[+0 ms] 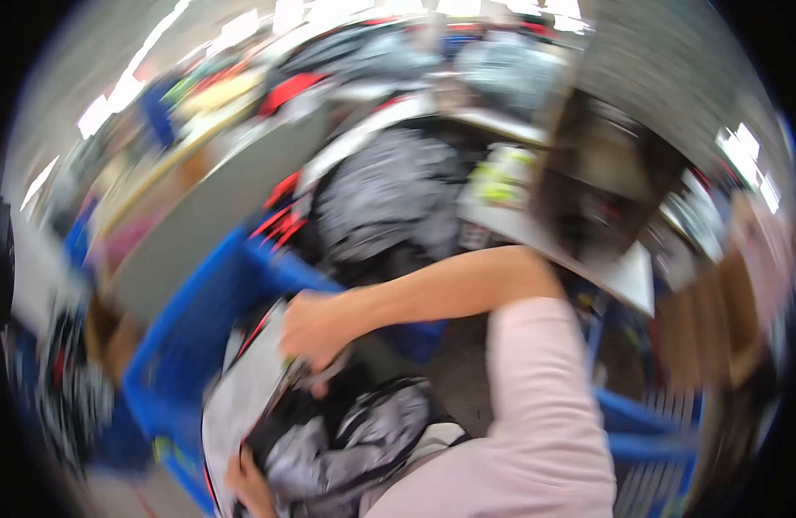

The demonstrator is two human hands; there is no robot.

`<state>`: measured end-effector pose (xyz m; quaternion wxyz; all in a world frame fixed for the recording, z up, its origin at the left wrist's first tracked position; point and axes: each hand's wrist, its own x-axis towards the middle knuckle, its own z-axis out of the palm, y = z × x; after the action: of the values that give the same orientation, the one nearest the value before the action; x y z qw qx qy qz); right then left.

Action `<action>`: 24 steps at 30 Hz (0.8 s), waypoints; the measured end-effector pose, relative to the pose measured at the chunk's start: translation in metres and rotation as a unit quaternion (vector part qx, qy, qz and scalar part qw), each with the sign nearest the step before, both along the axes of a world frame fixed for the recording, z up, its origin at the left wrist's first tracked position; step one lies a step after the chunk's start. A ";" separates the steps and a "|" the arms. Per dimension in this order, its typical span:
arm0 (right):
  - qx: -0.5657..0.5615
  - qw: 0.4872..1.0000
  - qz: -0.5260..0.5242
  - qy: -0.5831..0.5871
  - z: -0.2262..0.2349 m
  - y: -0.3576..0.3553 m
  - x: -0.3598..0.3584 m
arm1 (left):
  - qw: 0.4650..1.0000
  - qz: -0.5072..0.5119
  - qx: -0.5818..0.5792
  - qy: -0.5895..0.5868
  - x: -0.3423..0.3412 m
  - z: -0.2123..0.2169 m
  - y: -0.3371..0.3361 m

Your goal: Trimming excess loose threads from manufactured bags using small scissors.

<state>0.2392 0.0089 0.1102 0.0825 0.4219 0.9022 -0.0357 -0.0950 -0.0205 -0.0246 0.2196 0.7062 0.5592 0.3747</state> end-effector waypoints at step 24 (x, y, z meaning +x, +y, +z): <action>0.108 0.790 -0.304 0.521 -0.134 -0.082 -0.033 | 0.980 -0.068 0.097 0.162 0.006 0.027 0.000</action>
<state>0.2057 -0.0733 -0.0242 -0.4614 0.5976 0.6318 -0.1755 -0.0895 -0.0205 0.0022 0.0814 0.8120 0.4989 0.2916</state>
